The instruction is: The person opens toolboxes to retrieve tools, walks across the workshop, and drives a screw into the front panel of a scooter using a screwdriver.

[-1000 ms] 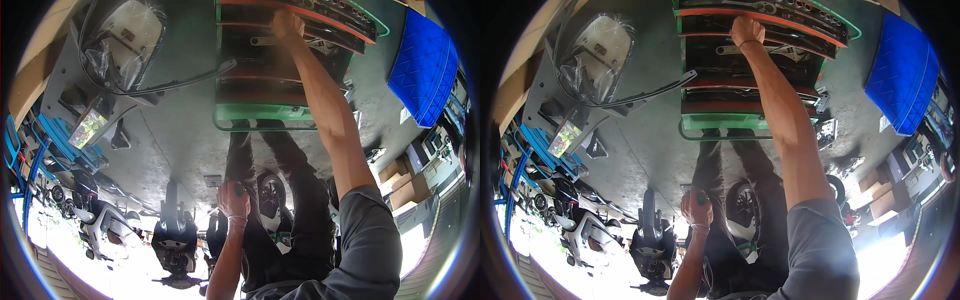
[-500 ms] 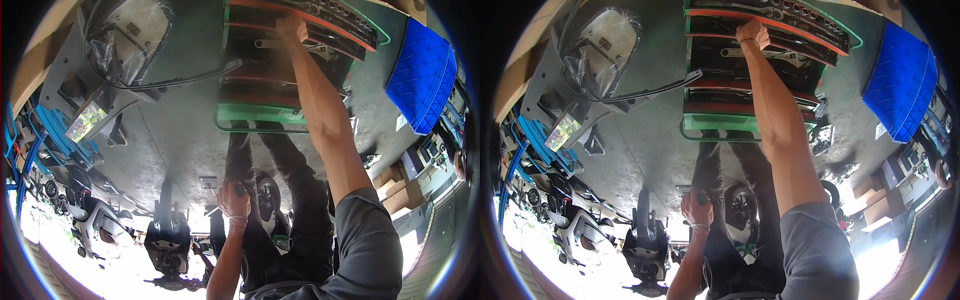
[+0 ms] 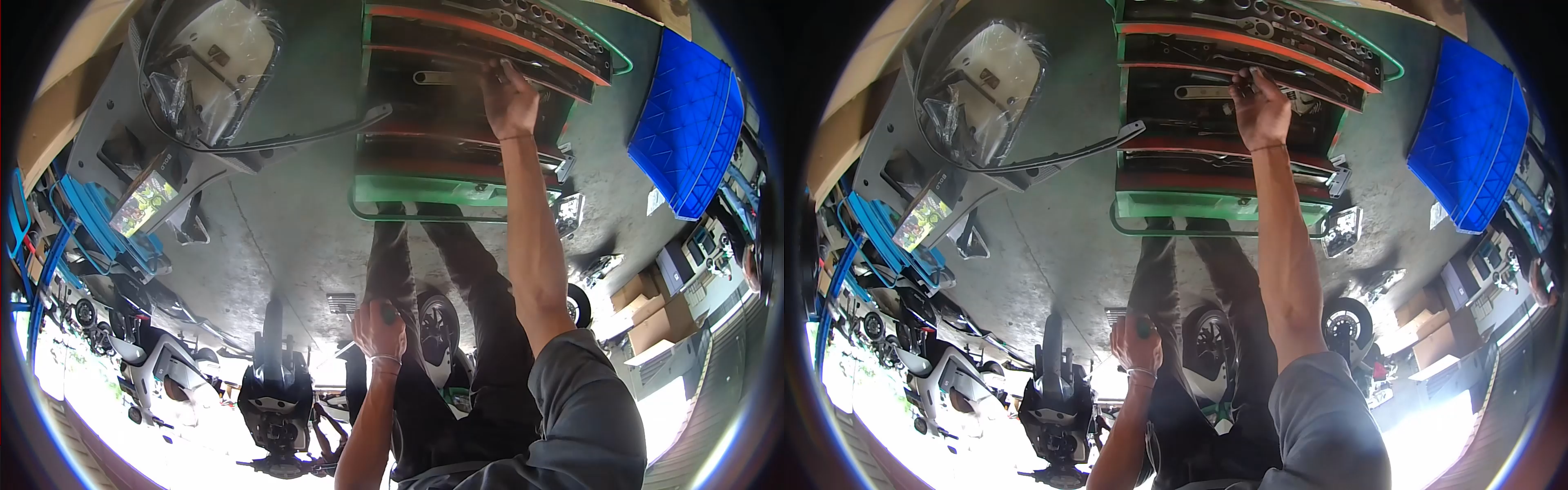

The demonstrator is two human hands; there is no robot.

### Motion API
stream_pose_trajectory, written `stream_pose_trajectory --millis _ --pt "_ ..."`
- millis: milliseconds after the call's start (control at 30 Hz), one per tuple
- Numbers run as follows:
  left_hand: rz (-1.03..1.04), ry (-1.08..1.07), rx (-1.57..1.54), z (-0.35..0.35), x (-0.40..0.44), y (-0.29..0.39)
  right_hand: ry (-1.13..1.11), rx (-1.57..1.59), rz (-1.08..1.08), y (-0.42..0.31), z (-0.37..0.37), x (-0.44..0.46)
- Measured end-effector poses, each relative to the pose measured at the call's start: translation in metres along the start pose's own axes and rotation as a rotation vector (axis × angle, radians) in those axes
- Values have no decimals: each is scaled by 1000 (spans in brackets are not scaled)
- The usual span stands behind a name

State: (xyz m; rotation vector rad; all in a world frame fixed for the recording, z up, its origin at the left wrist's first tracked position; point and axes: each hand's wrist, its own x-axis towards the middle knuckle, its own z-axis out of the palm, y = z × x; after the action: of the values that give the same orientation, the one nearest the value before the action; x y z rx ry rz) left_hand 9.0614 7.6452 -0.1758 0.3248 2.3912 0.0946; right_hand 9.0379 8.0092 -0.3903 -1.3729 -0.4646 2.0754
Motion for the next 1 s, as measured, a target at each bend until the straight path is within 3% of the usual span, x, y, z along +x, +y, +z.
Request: stream_pose_trajectory --millis 67,233,300,333,400,433,500,533,633,700,767,800,833,1000 --pt "9 4 -3 0 1 -2 -97 198 65 -16 3 -11" --pt "19 7 22 2 1 -4 -154 153 -10 -53 30 11" --pt "24 5 45 1 1 -5 -215 -199 -103 -65 25 51" --pt "28 7 49 2 1 -6 -503 -311 -268 -69 1 109" --pt "33 19 58 3 0 -6 88 -1322 -520 -83 69 64" --pt "36 21 60 3 0 -5 90 -1319 -521 -83 73 68" --pt "30 18 73 2 0 -3 156 -1826 -606 -85 87 74" --pt "28 24 74 2 -1 -4 142 -1856 -421 -91 96 71" --pt "40 35 50 5 -4 -4 -8 -1787 -241 -101 103 81" --pt "57 20 44 5 -6 -5 -86 -1626 -193 -88 64 128" --pt "52 10 63 11 -11 -12 -493 -2675 -847 -80 14 190" --pt "38 -1 82 13 -12 -14 -212 -2018 -182 -106 88 100" --pt "35 6 79 10 -12 -11 -147 -1935 -404 -101 76 91" --pt "50 5 82 5 -12 -1 -133 -1794 -404 -88 51 41"
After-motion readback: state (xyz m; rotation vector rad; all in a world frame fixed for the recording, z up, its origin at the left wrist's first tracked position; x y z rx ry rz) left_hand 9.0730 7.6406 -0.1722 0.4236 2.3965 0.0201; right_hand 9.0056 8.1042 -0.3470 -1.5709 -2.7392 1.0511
